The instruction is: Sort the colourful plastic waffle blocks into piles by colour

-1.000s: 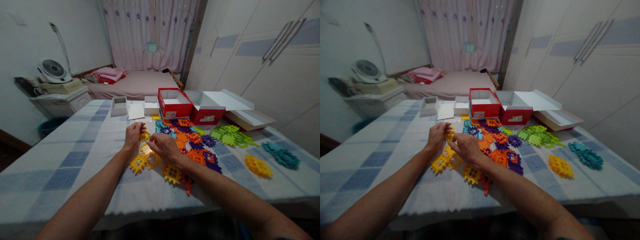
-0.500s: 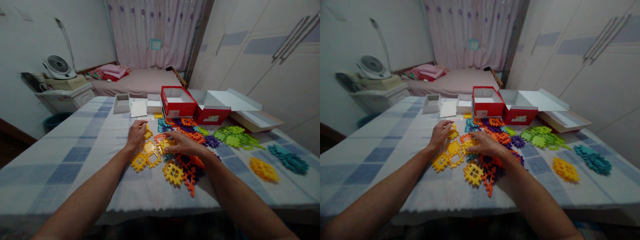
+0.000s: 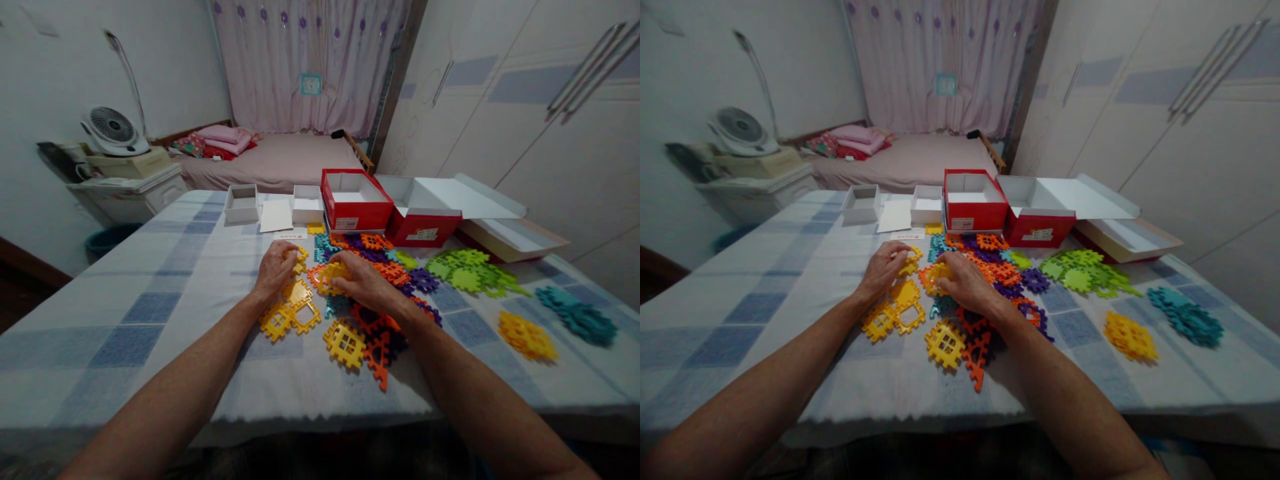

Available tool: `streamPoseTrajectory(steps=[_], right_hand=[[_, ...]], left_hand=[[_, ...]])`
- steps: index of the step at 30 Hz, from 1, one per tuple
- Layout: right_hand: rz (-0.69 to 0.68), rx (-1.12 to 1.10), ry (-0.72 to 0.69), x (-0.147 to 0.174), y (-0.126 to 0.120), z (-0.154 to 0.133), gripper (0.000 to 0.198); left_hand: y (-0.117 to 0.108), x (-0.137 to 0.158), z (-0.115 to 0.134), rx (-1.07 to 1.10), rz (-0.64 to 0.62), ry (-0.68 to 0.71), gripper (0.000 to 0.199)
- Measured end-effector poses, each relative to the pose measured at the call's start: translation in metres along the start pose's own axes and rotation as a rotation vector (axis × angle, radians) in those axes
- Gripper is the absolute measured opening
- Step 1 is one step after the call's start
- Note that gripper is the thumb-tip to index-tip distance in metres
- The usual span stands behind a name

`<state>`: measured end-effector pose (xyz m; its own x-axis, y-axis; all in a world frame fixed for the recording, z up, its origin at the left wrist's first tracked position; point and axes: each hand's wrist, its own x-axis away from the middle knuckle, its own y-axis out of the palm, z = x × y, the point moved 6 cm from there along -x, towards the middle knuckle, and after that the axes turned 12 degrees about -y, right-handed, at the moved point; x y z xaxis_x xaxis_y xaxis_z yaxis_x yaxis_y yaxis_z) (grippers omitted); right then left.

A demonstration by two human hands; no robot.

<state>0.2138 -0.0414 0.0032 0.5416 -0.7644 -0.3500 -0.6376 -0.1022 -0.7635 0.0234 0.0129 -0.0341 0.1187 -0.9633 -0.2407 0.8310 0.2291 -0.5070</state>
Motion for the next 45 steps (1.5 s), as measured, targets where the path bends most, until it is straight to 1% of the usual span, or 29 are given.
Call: streamPoseTrajectory(steps=[2,4,7,10,11,12,14,17,19,21,23,24,26,28,30,34,37,39,42,44,45], right_hand=[[0.069,-0.107,0.085,-0.001,-0.008,0.007,0.025],[0.148,-0.206,0.147,-0.001,-0.015,0.015,0.027],[0.25,-0.352,0.198,-0.001,-0.019,0.024,0.032],[0.313,-0.552,0.238,-0.002,-0.019,0.029,0.034],[0.342,-0.609,0.24,-0.002,-0.022,0.028,0.035],[0.377,-0.652,0.232,-0.001,-0.029,0.027,0.035],[0.46,-0.688,0.191,0.005,-0.054,0.022,0.034],[0.567,-0.595,0.115,0.033,-0.11,0.013,0.033],[0.621,-0.445,0.132,0.066,-0.147,0.013,0.033],[0.662,-0.257,0.239,0.108,-0.174,0.02,0.033],[0.654,-0.053,0.398,0.15,-0.187,0.032,0.032],[0.616,0.041,0.475,0.168,-0.188,0.039,0.031],[0.506,0.168,0.589,0.196,-0.182,0.054,0.03],[0.408,0.233,0.615,0.211,-0.17,0.063,0.03],[0.353,0.298,0.583,0.215,-0.159,0.068,0.03],[0.299,0.5,0.553,0.215,-0.149,0.074,0.034],[0.288,0.65,0.459,0.214,-0.148,0.079,0.035],[0.294,0.709,0.405,0.213,-0.149,0.079,0.035],[0.318,0.69,0.351,0.2,-0.148,0.066,0.037],[0.314,0.589,0.293,0.18,-0.138,0.046,0.035],[0.291,0.519,0.253,0.168,-0.129,0.033,0.033]], left_hand=[[0.0,0.0,0.0,0.018,0.003,-0.015,0.024],[-0.001,0.0,0.0,0.036,0.005,-0.03,0.024],[-0.002,0.0,0.001,0.047,0.007,-0.037,0.025],[-0.002,0.0,0.002,0.027,0.007,-0.034,0.026],[-0.002,0.0,0.002,0.016,0.003,-0.034,0.026],[-0.001,0.0,0.002,0.004,-0.002,-0.034,0.026],[-0.001,0.0,0.001,-0.024,-0.012,-0.03,0.028],[0.0,0.0,-0.002,-0.078,-0.029,-0.031,0.032],[0.002,-0.001,-0.002,-0.114,-0.058,-0.015,0.033],[0.002,-0.002,-0.002,-0.137,-0.072,-0.005,0.032],[0.003,-0.002,-0.002,-0.151,-0.078,-0.009,0.032],[0.003,-0.001,-0.002,-0.154,-0.079,-0.014,0.032],[0.002,-0.001,-0.001,-0.15,-0.077,-0.024,0.033],[0.002,-0.001,-0.002,-0.147,-0.073,-0.03,0.033],[0.002,-0.001,-0.003,-0.152,-0.072,-0.031,0.033],[0.003,-0.003,-0.008,-0.181,-0.076,-0.033,0.039],[0.005,-0.002,-0.009,-0.195,-0.091,-0.049,0.045],[0.006,-0.001,-0.007,-0.201,-0.108,-0.033,0.046],[0.007,0.002,-0.001,-0.204,-0.112,-0.012,0.043],[0.006,0.003,0.0,-0.183,-0.098,-0.026,0.041],[0.006,0.002,0.0,-0.164,-0.089,-0.039,0.04]])
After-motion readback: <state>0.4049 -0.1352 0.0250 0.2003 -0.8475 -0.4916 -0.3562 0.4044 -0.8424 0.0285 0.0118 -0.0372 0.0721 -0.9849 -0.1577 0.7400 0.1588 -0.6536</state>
